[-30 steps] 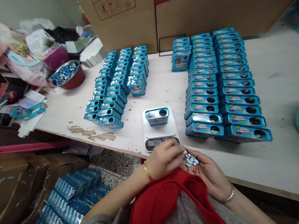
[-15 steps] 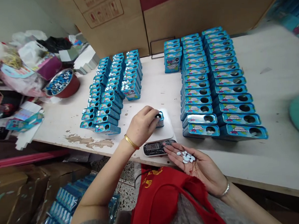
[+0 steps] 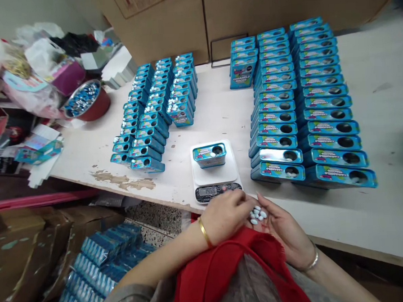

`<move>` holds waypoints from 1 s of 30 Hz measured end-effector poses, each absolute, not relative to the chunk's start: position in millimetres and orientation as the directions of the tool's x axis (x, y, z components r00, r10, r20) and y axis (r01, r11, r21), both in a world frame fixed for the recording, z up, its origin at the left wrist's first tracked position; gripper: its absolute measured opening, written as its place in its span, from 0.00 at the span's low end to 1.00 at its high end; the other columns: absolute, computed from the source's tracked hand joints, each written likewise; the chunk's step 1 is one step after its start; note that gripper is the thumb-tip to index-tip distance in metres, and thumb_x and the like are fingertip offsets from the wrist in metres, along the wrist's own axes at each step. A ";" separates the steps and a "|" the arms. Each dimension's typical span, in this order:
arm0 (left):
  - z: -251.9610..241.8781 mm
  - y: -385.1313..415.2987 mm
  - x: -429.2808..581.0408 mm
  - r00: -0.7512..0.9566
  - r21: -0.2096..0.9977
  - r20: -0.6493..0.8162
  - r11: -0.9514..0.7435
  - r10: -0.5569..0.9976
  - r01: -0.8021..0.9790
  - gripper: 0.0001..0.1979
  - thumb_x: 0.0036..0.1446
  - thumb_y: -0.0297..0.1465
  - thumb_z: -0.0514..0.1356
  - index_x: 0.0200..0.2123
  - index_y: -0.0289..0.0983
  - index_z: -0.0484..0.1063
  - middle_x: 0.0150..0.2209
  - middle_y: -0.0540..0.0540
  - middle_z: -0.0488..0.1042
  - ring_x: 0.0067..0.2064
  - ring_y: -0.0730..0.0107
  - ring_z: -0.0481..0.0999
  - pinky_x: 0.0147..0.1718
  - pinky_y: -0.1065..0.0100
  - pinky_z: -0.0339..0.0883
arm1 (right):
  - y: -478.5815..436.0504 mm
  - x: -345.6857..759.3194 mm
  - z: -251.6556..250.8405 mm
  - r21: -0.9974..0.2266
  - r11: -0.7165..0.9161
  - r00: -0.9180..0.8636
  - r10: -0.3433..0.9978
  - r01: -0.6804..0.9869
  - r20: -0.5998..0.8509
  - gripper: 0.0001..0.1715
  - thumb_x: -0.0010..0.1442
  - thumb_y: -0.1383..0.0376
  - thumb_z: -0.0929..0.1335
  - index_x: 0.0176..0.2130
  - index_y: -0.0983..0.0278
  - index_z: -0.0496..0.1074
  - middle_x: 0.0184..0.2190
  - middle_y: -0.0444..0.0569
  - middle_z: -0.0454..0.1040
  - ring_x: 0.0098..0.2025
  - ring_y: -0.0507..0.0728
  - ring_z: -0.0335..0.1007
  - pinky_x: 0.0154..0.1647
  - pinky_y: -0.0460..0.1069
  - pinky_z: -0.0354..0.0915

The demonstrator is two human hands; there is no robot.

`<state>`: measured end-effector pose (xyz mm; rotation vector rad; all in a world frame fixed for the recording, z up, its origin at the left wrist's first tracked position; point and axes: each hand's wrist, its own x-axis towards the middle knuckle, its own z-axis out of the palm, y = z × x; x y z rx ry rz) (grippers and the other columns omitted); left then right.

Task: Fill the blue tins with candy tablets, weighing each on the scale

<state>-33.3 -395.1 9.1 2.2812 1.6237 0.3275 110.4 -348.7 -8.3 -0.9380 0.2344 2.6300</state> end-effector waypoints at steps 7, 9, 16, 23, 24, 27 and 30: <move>-8.3 -406.6 -12.8 0.301 0.348 -0.025 -0.274 0.953 0.897 0.07 0.60 0.29 0.50 0.38 0.35 0.66 0.37 0.45 0.68 0.39 0.68 0.68 0.35 0.70 0.66 | -354.3 115.8 -0.9 0.129 -0.962 -0.761 0.105 -0.242 -0.641 0.08 0.55 0.67 0.65 0.36 0.66 0.73 0.32 0.49 0.79 0.37 0.57 0.76 0.41 0.53 0.71; -4.3 -406.6 -13.1 0.289 0.347 -0.050 -0.255 0.956 0.902 0.07 0.59 0.29 0.51 0.38 0.35 0.66 0.36 0.45 0.68 0.38 0.68 0.68 0.35 0.69 0.66 | -355.7 116.2 1.3 0.147 -0.965 -0.777 0.082 -0.219 -0.624 0.06 0.54 0.67 0.67 0.34 0.66 0.73 0.31 0.49 0.79 0.37 0.58 0.76 0.41 0.53 0.71; 1.8 -410.0 -16.2 0.325 0.345 -0.069 -0.283 0.943 0.895 0.06 0.56 0.30 0.52 0.35 0.36 0.67 0.36 0.44 0.67 0.35 0.69 0.68 0.32 0.70 0.66 | -361.9 115.1 2.8 0.126 -0.973 -0.795 0.078 -0.191 -0.601 0.09 0.56 0.66 0.65 0.37 0.67 0.73 0.32 0.50 0.79 0.38 0.57 0.76 0.42 0.53 0.70; 15.2 -403.4 -34.5 0.258 0.395 -0.035 -0.224 0.966 0.891 0.07 0.58 0.28 0.50 0.36 0.37 0.68 0.38 0.44 0.67 0.38 0.70 0.69 0.37 0.69 0.67 | -351.6 96.0 4.7 0.061 -0.913 -0.740 0.285 -0.402 -0.609 0.14 0.62 0.71 0.59 0.41 0.66 0.72 0.33 0.45 0.79 0.36 0.51 0.75 0.44 0.47 0.69; 18.0 -401.2 -37.7 0.250 0.402 -0.017 -0.222 0.968 0.888 0.07 0.58 0.28 0.50 0.36 0.37 0.68 0.37 0.45 0.67 0.38 0.70 0.69 0.37 0.69 0.67 | -349.4 93.0 5.9 0.062 -0.909 -0.743 0.295 -0.412 -0.601 0.15 0.62 0.71 0.59 0.41 0.66 0.73 0.32 0.45 0.79 0.35 0.50 0.75 0.43 0.46 0.69; 28.3 -392.8 -48.3 0.204 0.477 0.087 -0.220 0.975 0.851 0.06 0.57 0.27 0.52 0.35 0.37 0.69 0.36 0.45 0.67 0.38 0.71 0.69 0.36 0.71 0.67 | -343.0 84.2 12.0 0.029 -0.904 -0.766 0.344 -0.427 -0.543 0.15 0.62 0.69 0.59 0.41 0.67 0.73 0.34 0.46 0.79 0.35 0.49 0.74 0.42 0.45 0.70; 41.8 -379.4 -61.2 0.142 0.580 0.224 -0.248 0.964 0.776 0.05 0.55 0.26 0.54 0.34 0.36 0.69 0.35 0.46 0.67 0.36 0.74 0.69 0.34 0.73 0.67 | -333.2 73.6 26.9 -0.033 -0.875 -0.755 0.435 -0.483 -0.491 0.16 0.61 0.70 0.59 0.43 0.68 0.72 0.37 0.48 0.78 0.38 0.49 0.74 0.43 0.44 0.70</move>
